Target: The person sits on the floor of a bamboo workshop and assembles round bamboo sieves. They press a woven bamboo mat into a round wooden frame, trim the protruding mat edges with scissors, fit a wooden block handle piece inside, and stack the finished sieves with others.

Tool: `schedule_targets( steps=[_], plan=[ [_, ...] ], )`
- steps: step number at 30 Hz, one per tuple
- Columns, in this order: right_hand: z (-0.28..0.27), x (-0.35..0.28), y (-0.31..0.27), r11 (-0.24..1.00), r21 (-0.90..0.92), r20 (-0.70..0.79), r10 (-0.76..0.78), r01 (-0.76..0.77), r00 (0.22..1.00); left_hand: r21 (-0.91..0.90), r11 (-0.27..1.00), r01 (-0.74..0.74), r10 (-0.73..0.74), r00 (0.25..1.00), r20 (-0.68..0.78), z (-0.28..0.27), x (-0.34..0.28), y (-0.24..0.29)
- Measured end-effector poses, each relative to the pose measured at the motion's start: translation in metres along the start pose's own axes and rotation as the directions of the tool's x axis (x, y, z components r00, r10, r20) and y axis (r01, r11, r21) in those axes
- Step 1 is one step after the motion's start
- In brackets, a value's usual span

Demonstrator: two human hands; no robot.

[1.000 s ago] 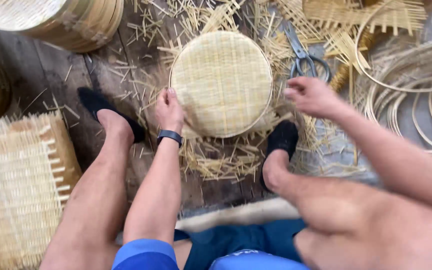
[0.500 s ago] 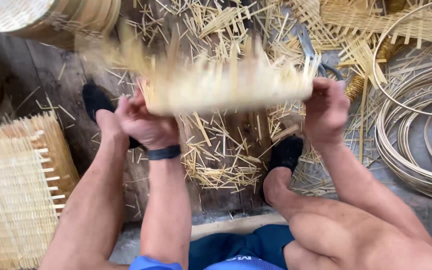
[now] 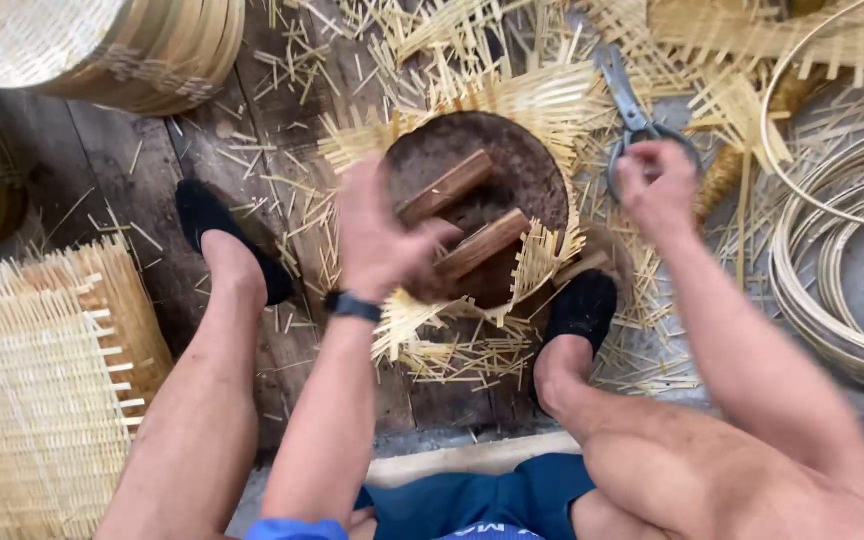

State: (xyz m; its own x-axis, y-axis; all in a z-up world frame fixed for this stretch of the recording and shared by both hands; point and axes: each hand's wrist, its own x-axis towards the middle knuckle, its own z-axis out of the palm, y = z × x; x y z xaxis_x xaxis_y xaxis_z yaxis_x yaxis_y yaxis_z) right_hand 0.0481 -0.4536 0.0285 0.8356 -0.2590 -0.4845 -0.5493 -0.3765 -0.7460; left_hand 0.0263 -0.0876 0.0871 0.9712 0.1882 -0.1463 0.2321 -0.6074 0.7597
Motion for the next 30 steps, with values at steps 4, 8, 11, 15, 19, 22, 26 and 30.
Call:
schedule_targets(
  steps=[4,8,11,15,19,22,26,30],
  plan=[
    [-0.024,0.054,0.054,0.846,-0.527,-0.090,-0.152,0.083,0.984,0.337,0.821,-0.461,0.377,0.881,0.287,0.054,0.003,0.021],
    [-0.032,0.069,0.071,0.743,-0.658,0.050,-0.124,0.126,0.991,0.405,0.843,-0.354,0.147,0.876,0.460,0.075,0.012,0.017],
    [-0.032,0.080,0.066,0.761,-0.648,0.083,0.027,0.034,0.996,0.472,0.829,-0.299,0.145,0.931,0.335,0.067,0.004,0.017],
    [-0.041,0.034,0.062,0.905,-0.300,0.142,0.356,-0.303,0.923,0.550,0.829,-0.105,0.054,0.993,0.107,0.044,-0.012,0.033],
    [-0.036,-0.031,-0.034,0.979,-0.153,0.196,0.166,-0.138,0.966,0.527,0.830,0.185,-0.187,0.981,-0.051,0.064,-0.001,0.020],
    [-0.020,-0.064,-0.073,0.994,-0.015,0.121,-0.109,0.112,0.987,0.506,0.827,0.245,-0.238,0.968,-0.080,0.073,0.008,0.023],
    [0.026,-0.075,-0.089,0.976,0.114,0.248,-0.208,0.185,0.946,0.448,0.860,0.244,-0.254,0.966,-0.038,0.073,0.002,0.020],
    [0.040,-0.063,-0.082,0.937,-0.348,0.356,0.092,0.041,0.930,0.433,0.886,0.163,-0.203,0.978,0.049,0.062,0.006,0.019]
  ],
)
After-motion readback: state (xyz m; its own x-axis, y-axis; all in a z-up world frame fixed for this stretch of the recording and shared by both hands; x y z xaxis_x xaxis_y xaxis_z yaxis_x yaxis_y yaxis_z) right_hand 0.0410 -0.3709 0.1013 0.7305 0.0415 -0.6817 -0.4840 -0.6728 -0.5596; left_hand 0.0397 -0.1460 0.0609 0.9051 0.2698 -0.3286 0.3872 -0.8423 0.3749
